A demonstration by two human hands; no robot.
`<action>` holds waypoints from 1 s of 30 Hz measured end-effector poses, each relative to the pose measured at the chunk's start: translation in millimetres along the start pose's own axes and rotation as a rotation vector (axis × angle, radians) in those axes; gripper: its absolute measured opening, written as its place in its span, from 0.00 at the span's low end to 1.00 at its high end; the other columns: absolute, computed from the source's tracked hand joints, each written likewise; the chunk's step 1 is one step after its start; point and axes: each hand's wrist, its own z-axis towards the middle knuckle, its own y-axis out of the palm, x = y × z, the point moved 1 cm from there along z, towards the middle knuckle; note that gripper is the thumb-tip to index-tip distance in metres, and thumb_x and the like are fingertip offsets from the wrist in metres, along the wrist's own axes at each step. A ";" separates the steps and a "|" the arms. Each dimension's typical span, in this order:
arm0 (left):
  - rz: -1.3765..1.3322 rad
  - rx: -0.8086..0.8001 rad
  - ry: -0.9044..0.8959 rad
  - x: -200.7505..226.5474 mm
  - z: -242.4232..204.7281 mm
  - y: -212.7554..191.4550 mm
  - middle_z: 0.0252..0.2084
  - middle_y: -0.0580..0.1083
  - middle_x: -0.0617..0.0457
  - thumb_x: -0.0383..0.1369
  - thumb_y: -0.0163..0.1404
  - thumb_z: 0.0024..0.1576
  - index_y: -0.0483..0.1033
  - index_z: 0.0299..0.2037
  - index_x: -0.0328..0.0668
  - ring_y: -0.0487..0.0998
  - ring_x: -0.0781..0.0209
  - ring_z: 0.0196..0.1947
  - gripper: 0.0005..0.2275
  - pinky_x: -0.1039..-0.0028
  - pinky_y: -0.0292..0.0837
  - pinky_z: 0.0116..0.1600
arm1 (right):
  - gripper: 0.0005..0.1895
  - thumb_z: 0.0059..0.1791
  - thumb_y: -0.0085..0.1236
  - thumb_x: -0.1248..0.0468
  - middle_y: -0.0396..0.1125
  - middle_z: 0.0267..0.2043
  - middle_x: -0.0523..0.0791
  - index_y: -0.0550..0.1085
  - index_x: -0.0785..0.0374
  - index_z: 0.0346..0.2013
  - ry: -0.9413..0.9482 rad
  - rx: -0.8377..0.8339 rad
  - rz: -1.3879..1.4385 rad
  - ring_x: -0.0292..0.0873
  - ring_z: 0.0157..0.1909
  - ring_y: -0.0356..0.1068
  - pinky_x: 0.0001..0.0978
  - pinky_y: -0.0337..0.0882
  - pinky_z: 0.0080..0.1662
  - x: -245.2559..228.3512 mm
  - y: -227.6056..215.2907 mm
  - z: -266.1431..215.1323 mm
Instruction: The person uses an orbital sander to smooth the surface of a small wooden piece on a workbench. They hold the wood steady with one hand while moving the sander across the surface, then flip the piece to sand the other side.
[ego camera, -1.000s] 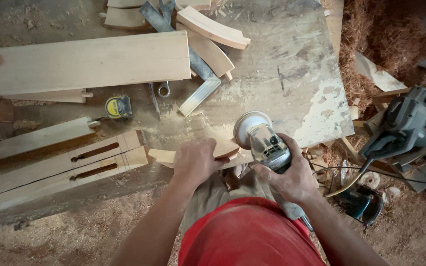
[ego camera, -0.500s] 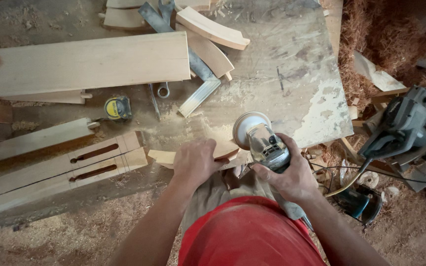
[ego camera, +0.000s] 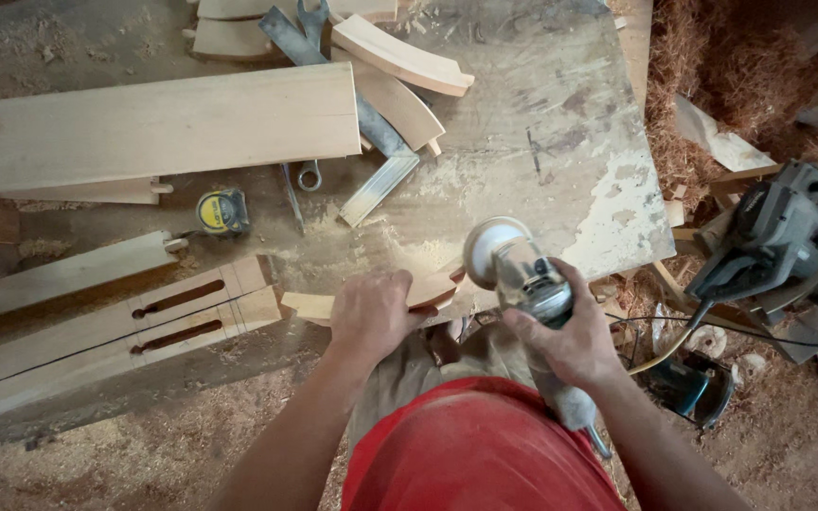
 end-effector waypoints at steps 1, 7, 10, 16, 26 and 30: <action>-0.009 0.006 -0.006 0.5 -0.5 -1.4 0.32 0.77 0.45 0.53 0.65 0.45 0.79 0.36 0.37 0.79 0.52 0.33 0.25 0.58 0.76 0.40 | 0.61 0.36 0.71 0.45 0.65 0.62 0.53 0.48 0.57 0.75 0.010 0.010 0.007 0.53 0.60 0.71 0.52 0.74 0.59 2.9 -1.9 1.0; -0.003 -0.069 -0.058 3.2 -7.5 -0.7 0.32 0.77 0.43 0.51 0.65 0.48 0.77 0.41 0.37 0.80 0.48 0.33 0.24 0.56 0.76 0.40 | 0.61 0.35 0.72 0.46 0.67 0.59 0.53 0.48 0.59 0.73 -0.059 -0.018 0.061 0.53 0.57 0.75 0.51 0.76 0.58 0.5 -7.2 -5.6; -0.055 0.169 0.031 3.8 -12.9 -1.4 0.31 0.78 0.43 0.49 0.66 0.46 0.79 0.33 0.40 0.79 0.44 0.34 0.20 0.54 0.75 0.39 | 0.59 0.35 0.72 0.46 0.70 0.57 0.52 0.50 0.55 0.73 -0.064 -0.047 -0.027 0.51 0.56 0.75 0.45 0.74 0.60 -11.9 -3.4 -13.0; -0.020 -0.112 -0.100 3.6 -9.1 6.6 0.34 0.78 0.48 0.57 0.58 0.52 0.77 0.40 0.42 0.81 0.52 0.33 0.24 0.60 0.78 0.37 | 0.60 0.34 0.73 0.43 0.68 0.59 0.50 0.50 0.51 0.74 0.017 -0.053 -0.214 0.49 0.59 0.73 0.42 0.74 0.59 -26.3 2.8 -19.2; -0.014 0.045 -0.002 0.9 -10.9 10.4 0.29 0.79 0.46 0.55 0.61 0.49 0.78 0.35 0.40 0.80 0.51 0.29 0.23 0.59 0.76 0.38 | 0.56 0.34 0.73 0.43 0.70 0.56 0.50 0.56 0.53 0.70 -0.097 -0.010 -0.178 0.48 0.58 0.73 0.42 0.73 0.60 -26.4 2.9 -21.9; -0.009 0.088 0.022 -0.7 -9.8 12.5 0.28 0.79 0.46 0.55 0.62 0.48 0.79 0.33 0.40 0.79 0.51 0.27 0.23 0.59 0.75 0.37 | 0.56 0.34 0.74 0.44 0.70 0.56 0.51 0.57 0.55 0.70 -0.128 0.004 -0.172 0.48 0.58 0.73 0.42 0.72 0.60 -26.3 3.8 -20.9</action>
